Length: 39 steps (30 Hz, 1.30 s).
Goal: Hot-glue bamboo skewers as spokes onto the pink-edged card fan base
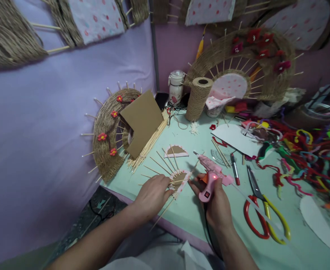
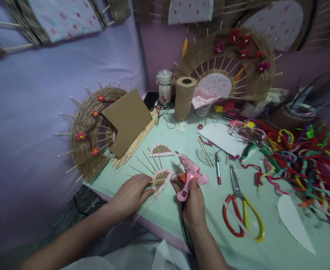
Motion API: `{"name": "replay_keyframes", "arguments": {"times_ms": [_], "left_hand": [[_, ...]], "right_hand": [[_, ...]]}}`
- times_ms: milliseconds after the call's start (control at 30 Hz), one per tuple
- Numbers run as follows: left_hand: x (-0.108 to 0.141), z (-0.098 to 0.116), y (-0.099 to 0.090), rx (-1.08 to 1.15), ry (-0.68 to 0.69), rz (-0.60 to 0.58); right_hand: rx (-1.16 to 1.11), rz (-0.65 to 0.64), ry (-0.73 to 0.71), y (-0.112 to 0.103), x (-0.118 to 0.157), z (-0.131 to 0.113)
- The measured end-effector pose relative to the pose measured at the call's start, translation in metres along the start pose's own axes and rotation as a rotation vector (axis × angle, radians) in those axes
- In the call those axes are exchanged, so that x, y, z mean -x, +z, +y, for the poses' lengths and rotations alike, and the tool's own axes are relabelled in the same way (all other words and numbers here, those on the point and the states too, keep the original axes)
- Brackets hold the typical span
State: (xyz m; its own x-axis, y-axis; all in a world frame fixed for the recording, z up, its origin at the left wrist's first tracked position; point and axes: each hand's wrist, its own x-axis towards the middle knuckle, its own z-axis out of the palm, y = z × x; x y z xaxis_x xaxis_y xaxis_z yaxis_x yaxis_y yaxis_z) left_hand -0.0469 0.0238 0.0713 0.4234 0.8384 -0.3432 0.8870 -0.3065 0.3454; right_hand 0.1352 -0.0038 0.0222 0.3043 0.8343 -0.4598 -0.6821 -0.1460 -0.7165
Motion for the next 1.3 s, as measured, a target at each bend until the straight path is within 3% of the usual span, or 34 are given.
{"name": "replay_keyframes", "arguments": {"times_ms": [667,833,933,1033,1133,1233,1300], "left_hand": [[-0.003,-0.006,0.002,0.153,0.03,0.067],[-0.005,-0.018,-0.013,0.509,0.04,0.233],[-0.011,-0.024,-0.023,0.724,0.047,0.325],[-0.019,-0.028,-0.03,0.773,0.031,0.409],[-0.027,-0.033,-0.035,0.851,-0.007,0.401],[-0.032,-0.042,-0.04,1.063,-0.015,0.35],[-0.034,-0.049,-0.046,1.186,-0.017,0.38]], "right_hand": [[0.078,0.006,-0.034,-0.006,-0.002,-0.008],[0.479,0.047,-0.003,-0.029,0.012,-0.023],[0.817,-0.01,-0.049,-0.036,0.023,-0.033],[1.054,-0.081,-0.094,-0.033,0.033,-0.04],[1.157,-0.12,-0.089,-0.025,0.037,-0.04],[1.212,-0.155,-0.123,-0.021,0.036,-0.037],[1.241,-0.169,-0.146,-0.02,0.034,-0.035]]}}
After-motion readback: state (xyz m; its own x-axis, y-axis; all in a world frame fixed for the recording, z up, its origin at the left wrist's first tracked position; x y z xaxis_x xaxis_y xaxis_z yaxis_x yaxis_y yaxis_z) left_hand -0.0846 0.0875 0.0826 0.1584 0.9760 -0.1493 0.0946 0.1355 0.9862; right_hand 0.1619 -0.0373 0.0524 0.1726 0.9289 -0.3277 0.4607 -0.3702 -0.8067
